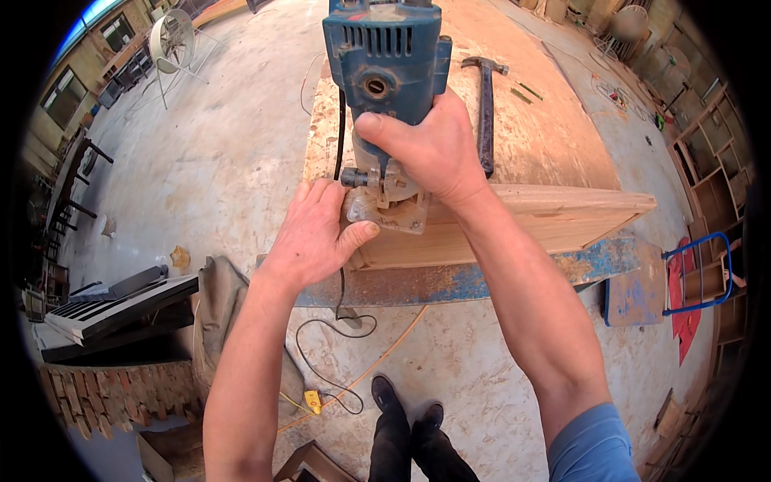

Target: The person uses a handheld electric router to shape the edge of a wooden frame piece on a workbench. Then the person uses a hammer to tap a small wooden dowel into a pre-drilled hole in the frame.

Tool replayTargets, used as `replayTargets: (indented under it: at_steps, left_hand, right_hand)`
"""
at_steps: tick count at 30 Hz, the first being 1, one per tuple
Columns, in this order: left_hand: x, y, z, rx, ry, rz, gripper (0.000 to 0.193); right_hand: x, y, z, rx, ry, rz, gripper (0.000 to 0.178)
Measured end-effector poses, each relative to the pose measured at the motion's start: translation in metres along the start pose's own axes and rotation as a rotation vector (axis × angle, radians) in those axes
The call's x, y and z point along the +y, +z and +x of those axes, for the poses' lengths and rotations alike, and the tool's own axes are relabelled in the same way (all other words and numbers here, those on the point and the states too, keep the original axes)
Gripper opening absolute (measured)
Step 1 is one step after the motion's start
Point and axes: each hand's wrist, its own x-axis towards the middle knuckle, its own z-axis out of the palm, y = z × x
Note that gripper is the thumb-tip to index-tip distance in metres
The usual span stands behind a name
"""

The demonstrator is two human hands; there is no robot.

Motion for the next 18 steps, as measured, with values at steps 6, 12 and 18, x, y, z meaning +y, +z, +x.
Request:
replayTargets:
  at_steps: [6,12,18]
  left_hand:
    - [-0.0005,-0.0016,0.0006,-0.016,-0.013,0.006,0.076]
    - [-0.0006,-0.004,0.0014,-0.037,-0.006,0.027,0.075]
    - [-0.0041,-0.0009,0.0029,-0.057,-0.014,0.017,0.089]
  right_hand:
    - [0.002,-0.0002,-0.0008,0.012,-0.032,-0.025,0.055]
    - [-0.0034,0.0007,-0.0044,0.01,-0.014,-0.041,0.055]
    - [-0.0003,-0.001,-0.0068,-0.003,0.031,0.012,0.053]
